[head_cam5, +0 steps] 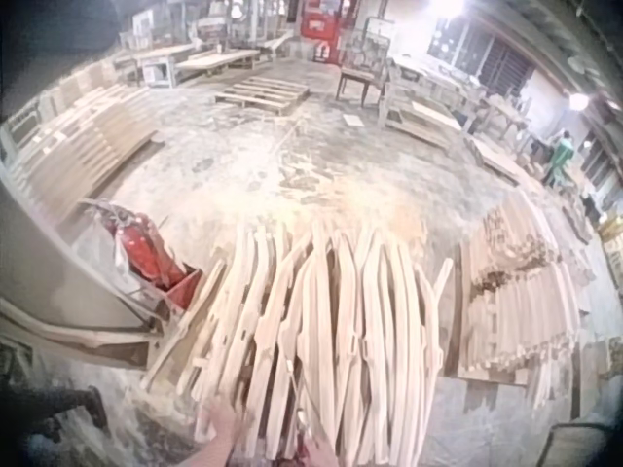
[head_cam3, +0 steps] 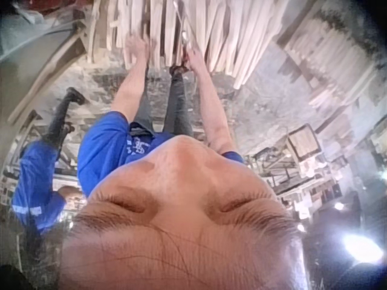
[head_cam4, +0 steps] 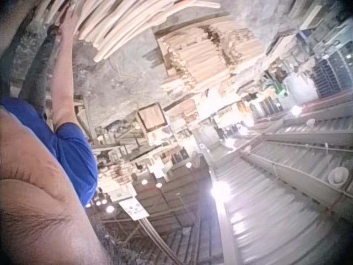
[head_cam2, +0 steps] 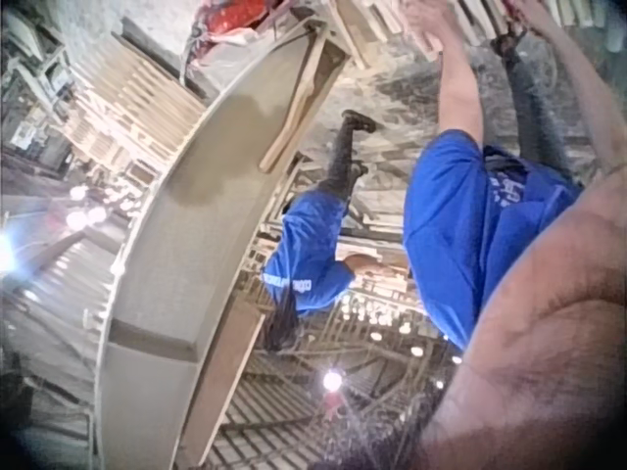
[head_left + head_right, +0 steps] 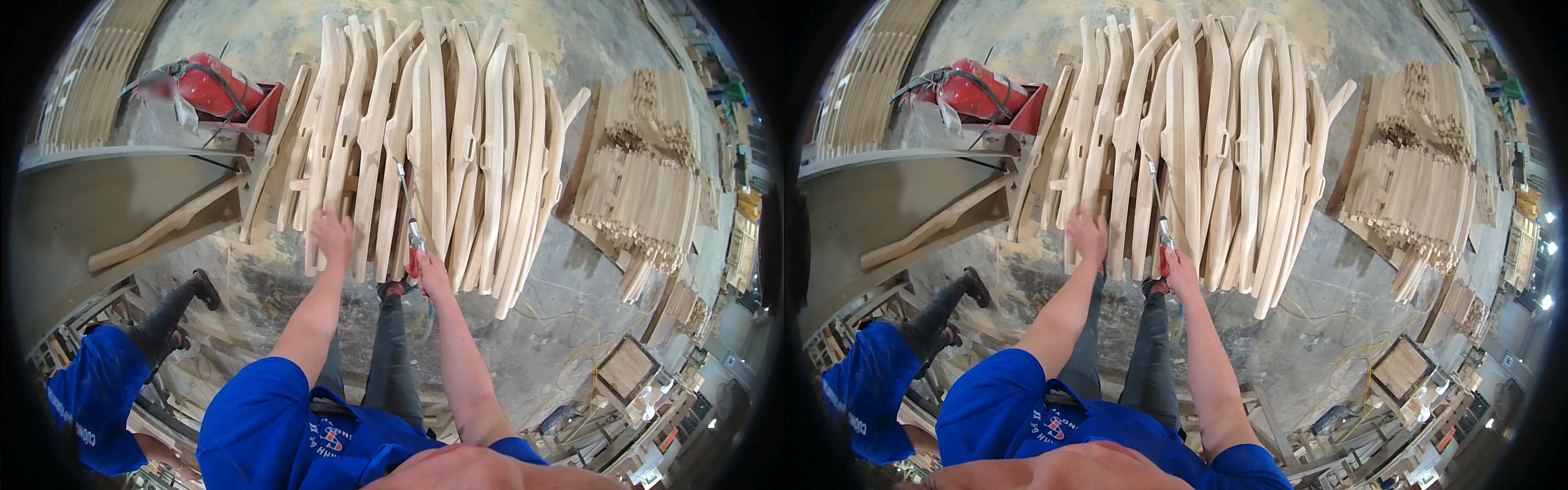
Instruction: The person uses a handheld tool to smooth or deburr the edges of multiple wooden chair legs. They handle the parts one at a time, moving them between piles on the floor and a nearby workbench.
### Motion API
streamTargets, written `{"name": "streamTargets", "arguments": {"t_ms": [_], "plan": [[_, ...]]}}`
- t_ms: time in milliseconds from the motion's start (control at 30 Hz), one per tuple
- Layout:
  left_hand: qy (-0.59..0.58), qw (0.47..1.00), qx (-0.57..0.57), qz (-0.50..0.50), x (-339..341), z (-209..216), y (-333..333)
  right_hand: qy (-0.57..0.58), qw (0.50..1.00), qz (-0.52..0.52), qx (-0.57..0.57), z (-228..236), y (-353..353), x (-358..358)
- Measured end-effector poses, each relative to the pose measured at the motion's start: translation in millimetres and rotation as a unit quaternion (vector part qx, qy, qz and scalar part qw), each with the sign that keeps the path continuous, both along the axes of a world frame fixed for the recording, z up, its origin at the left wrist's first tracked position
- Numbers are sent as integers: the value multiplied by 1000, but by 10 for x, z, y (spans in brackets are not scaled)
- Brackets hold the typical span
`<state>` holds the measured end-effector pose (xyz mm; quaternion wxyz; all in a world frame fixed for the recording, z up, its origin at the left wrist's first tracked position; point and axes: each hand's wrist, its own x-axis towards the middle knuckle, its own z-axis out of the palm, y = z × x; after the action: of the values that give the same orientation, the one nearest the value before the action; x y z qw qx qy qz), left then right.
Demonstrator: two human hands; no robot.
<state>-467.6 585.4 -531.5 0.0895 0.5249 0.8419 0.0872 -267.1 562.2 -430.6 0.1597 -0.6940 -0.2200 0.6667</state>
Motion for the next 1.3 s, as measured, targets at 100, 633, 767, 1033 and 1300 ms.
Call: {"name": "streamTargets", "arguments": {"t_ms": [100, 633, 767, 1033, 1300], "plan": [[-203, 978, -38, 19, -88, -168, 63, 45, 999, 3, 1, 44, 48, -146], [-494, 822, -237, 156, 115, -304, 319, 100, 994, -50, -7, 133, 0, -83], [-577, 776, -224, 123, 66, -132, 282, 105, 993, -43, 7, 130, -53, 11], [-727, 664, -134, 113, -52, 483, 271, 89, 994, -55, 38, 305, 12, 99], [-169, 982, -80, -31, -38, 636, -155, -38, 992, 83, 88, 368, 216, 130]]}}
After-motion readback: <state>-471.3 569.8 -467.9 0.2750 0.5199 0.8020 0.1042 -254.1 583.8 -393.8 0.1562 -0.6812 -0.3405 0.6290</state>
